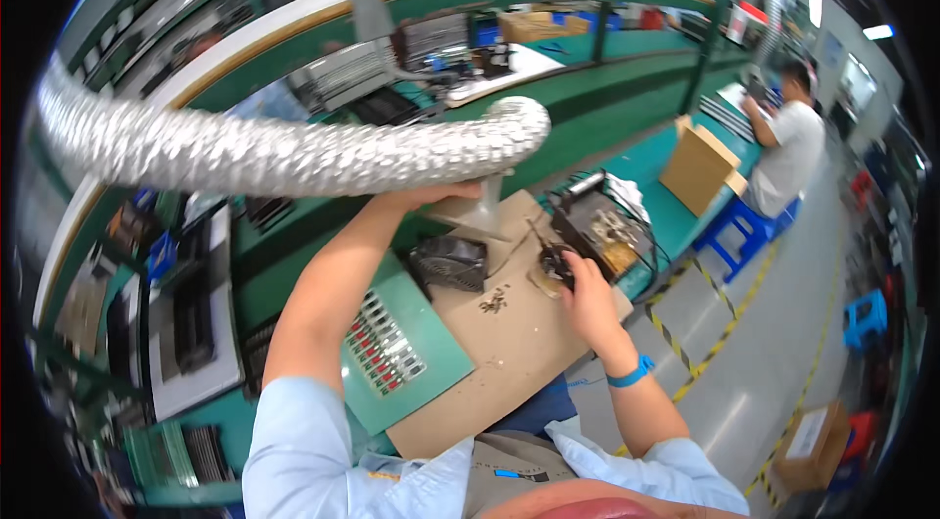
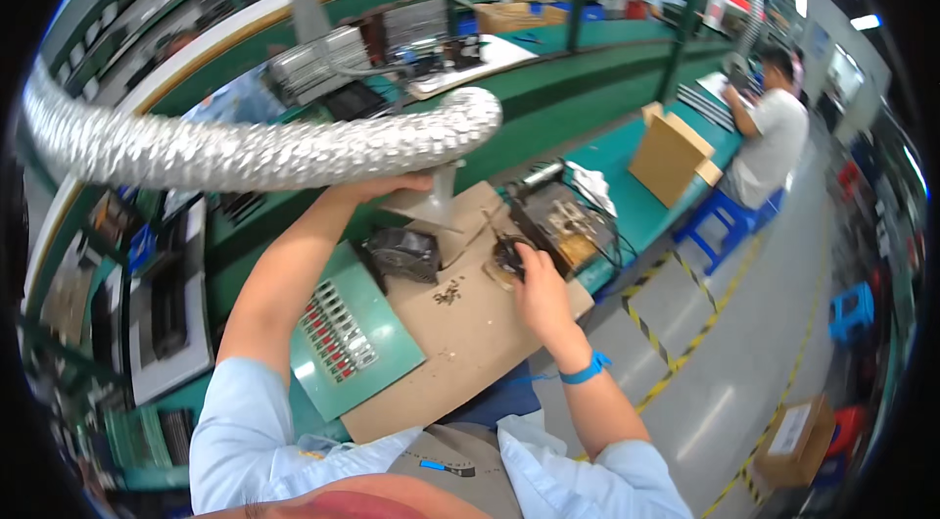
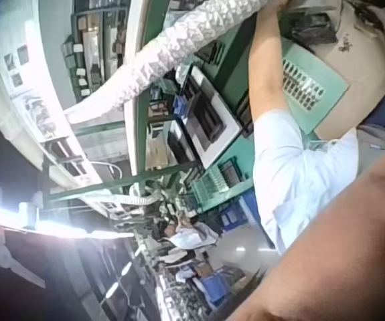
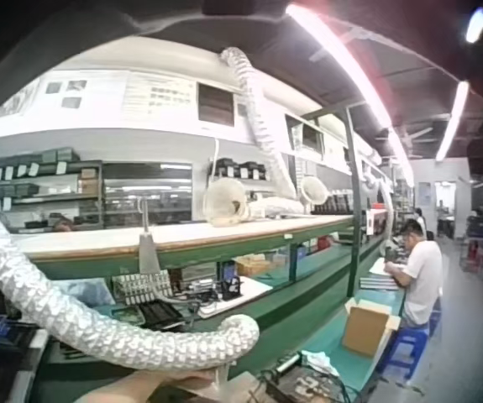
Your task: Soldering electronic components onto a panel of printed circuit boards at an assembly station.
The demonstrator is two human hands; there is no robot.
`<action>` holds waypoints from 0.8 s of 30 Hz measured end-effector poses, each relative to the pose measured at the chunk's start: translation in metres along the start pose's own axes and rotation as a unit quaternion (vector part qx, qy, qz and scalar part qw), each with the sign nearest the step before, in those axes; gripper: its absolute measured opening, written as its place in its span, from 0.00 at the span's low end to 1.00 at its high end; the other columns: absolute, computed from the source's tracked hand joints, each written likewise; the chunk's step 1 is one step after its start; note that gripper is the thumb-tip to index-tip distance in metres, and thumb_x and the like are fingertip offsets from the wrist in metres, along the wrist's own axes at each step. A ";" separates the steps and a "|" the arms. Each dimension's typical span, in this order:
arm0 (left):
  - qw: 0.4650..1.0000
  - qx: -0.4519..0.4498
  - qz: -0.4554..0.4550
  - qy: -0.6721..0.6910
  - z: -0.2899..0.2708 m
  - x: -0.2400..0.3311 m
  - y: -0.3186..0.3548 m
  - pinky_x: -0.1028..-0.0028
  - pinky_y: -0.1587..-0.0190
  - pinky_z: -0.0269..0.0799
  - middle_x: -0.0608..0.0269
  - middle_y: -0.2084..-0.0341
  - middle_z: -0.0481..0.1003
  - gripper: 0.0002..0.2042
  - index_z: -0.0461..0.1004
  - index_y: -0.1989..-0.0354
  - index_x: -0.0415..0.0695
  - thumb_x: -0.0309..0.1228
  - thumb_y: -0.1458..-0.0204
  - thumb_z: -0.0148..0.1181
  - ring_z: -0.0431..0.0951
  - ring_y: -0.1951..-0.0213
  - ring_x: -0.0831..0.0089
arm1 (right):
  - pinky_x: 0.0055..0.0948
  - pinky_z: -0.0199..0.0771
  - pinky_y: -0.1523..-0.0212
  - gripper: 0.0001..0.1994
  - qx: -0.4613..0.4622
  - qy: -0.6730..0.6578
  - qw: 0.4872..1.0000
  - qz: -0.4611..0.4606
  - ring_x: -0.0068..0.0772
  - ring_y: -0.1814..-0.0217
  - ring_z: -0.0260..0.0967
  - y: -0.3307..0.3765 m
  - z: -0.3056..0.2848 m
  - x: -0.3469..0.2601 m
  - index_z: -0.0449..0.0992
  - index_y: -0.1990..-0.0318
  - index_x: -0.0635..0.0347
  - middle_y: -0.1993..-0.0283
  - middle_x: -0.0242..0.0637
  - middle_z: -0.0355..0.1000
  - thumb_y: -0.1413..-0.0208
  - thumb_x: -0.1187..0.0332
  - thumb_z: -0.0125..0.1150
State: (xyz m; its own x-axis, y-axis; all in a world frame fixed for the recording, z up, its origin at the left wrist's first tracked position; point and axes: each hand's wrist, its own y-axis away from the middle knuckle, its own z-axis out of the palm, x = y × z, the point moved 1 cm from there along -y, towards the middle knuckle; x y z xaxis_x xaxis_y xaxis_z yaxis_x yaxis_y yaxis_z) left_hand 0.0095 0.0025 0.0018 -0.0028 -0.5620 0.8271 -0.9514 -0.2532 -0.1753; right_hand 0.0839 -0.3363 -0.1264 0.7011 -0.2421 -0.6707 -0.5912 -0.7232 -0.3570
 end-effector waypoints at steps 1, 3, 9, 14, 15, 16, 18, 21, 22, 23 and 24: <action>0.999 -0.009 -0.010 0.052 0.004 -0.014 -0.002 0.63 0.26 0.53 0.63 0.33 0.70 0.37 0.71 0.32 0.49 0.31 0.55 0.78 0.65 0.31 0.60 | 0.40 0.74 0.49 0.32 0.011 -0.001 1.000 -0.012 0.51 0.49 0.72 0.001 -0.002 0.002 0.65 0.33 0.57 0.46 0.47 0.70 0.49 0.80 0.63; 0.997 0.043 -0.036 0.049 0.064 -0.003 -0.028 0.63 0.26 0.54 0.63 0.33 0.70 0.38 0.71 0.32 0.49 0.30 0.55 0.78 0.66 0.31 0.61 | 0.41 0.75 0.51 0.32 -0.013 0.045 0.998 -0.043 0.53 0.50 0.72 0.001 -0.055 0.047 0.65 0.34 0.59 0.47 0.47 0.69 0.49 0.80 0.63; 0.990 0.012 0.017 0.142 0.052 -0.025 -0.020 0.63 0.26 0.53 0.63 0.33 0.70 0.39 0.71 0.32 0.48 0.28 0.58 0.80 0.66 0.31 0.63 | 0.40 0.75 0.51 0.31 -0.007 0.053 0.998 -0.031 0.51 0.51 0.73 -0.001 -0.050 0.027 0.66 0.34 0.59 0.48 0.46 0.70 0.48 0.79 0.64; 0.995 0.017 0.003 0.100 0.067 0.011 -0.018 0.64 0.27 0.56 0.62 0.35 0.72 0.35 0.73 0.34 0.47 0.28 0.55 0.78 0.69 0.33 0.63 | 0.42 0.76 0.55 0.30 -0.012 0.088 0.996 -0.026 0.54 0.55 0.73 0.001 -0.062 0.043 0.65 0.35 0.59 0.48 0.46 0.69 0.47 0.75 0.64; 0.995 0.014 0.005 0.097 0.068 0.012 -0.017 0.64 0.27 0.56 0.62 0.35 0.72 0.35 0.73 0.34 0.47 0.28 0.55 0.78 0.69 0.33 0.63 | 0.42 0.76 0.55 0.30 -0.008 0.086 0.996 -0.025 0.54 0.55 0.73 0.001 -0.062 0.043 0.65 0.35 0.59 0.48 0.46 0.69 0.47 0.75 0.64; 0.996 0.013 0.006 0.093 0.068 0.012 -0.016 0.63 0.27 0.56 0.62 0.35 0.72 0.35 0.72 0.34 0.47 0.29 0.54 0.78 0.69 0.33 0.62 | 0.41 0.76 0.54 0.30 -0.013 0.084 0.996 -0.015 0.53 0.54 0.73 0.001 -0.064 0.041 0.66 0.35 0.59 0.48 0.46 0.69 0.47 0.75 0.65; 0.996 0.012 0.009 0.087 0.066 0.010 -0.017 0.63 0.27 0.56 0.62 0.34 0.71 0.35 0.72 0.34 0.48 0.29 0.54 0.78 0.68 0.33 0.62 | 0.40 0.75 0.52 0.30 -0.026 0.081 0.996 0.003 0.52 0.52 0.73 0.002 -0.065 0.038 0.66 0.35 0.59 0.48 0.46 0.70 0.47 0.75 0.65; 0.997 0.014 0.001 0.078 0.065 0.005 -0.017 0.63 0.27 0.56 0.61 0.34 0.71 0.35 0.72 0.33 0.48 0.30 0.53 0.78 0.68 0.33 0.61 | 0.40 0.75 0.52 0.30 -0.031 0.077 0.996 0.015 0.52 0.52 0.73 0.002 -0.066 0.037 0.66 0.35 0.60 0.47 0.46 0.70 0.47 0.75 0.66; 0.997 0.019 -0.009 0.072 0.064 0.003 -0.016 0.63 0.27 0.56 0.61 0.34 0.71 0.35 0.71 0.33 0.48 0.31 0.53 0.78 0.68 0.32 0.61 | 0.40 0.75 0.52 0.30 -0.034 0.076 0.996 0.014 0.52 0.52 0.73 0.002 -0.066 0.036 0.66 0.35 0.59 0.47 0.46 0.69 0.47 0.74 0.66; 0.997 0.025 -0.020 0.067 0.063 0.002 -0.016 0.63 0.27 0.56 0.61 0.34 0.71 0.35 0.71 0.32 0.48 0.32 0.52 0.78 0.68 0.32 0.61 | 0.40 0.75 0.52 0.30 -0.036 0.074 0.996 0.014 0.52 0.52 0.73 0.002 -0.066 0.035 0.66 0.35 0.59 0.46 0.46 0.69 0.47 0.74 0.66; 0.997 0.030 -0.030 0.061 0.063 0.002 -0.015 0.63 0.27 0.55 0.61 0.34 0.70 0.36 0.71 0.32 0.48 0.32 0.52 0.77 0.67 0.32 0.61 | 0.40 0.75 0.52 0.30 -0.038 0.073 0.997 0.014 0.52 0.52 0.73 0.002 -0.066 0.035 0.66 0.35 0.59 0.46 0.46 0.69 0.47 0.74 0.66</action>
State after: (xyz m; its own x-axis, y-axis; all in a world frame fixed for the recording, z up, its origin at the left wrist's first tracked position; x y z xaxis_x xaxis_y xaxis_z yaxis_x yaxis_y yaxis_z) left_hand 0.0429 -0.0440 -0.0276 0.0120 -0.4462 0.8949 -0.9308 -0.3319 -0.1530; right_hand 0.1336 -0.3890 -0.1076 0.7384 -0.3498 -0.5766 -0.5834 -0.7601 -0.2860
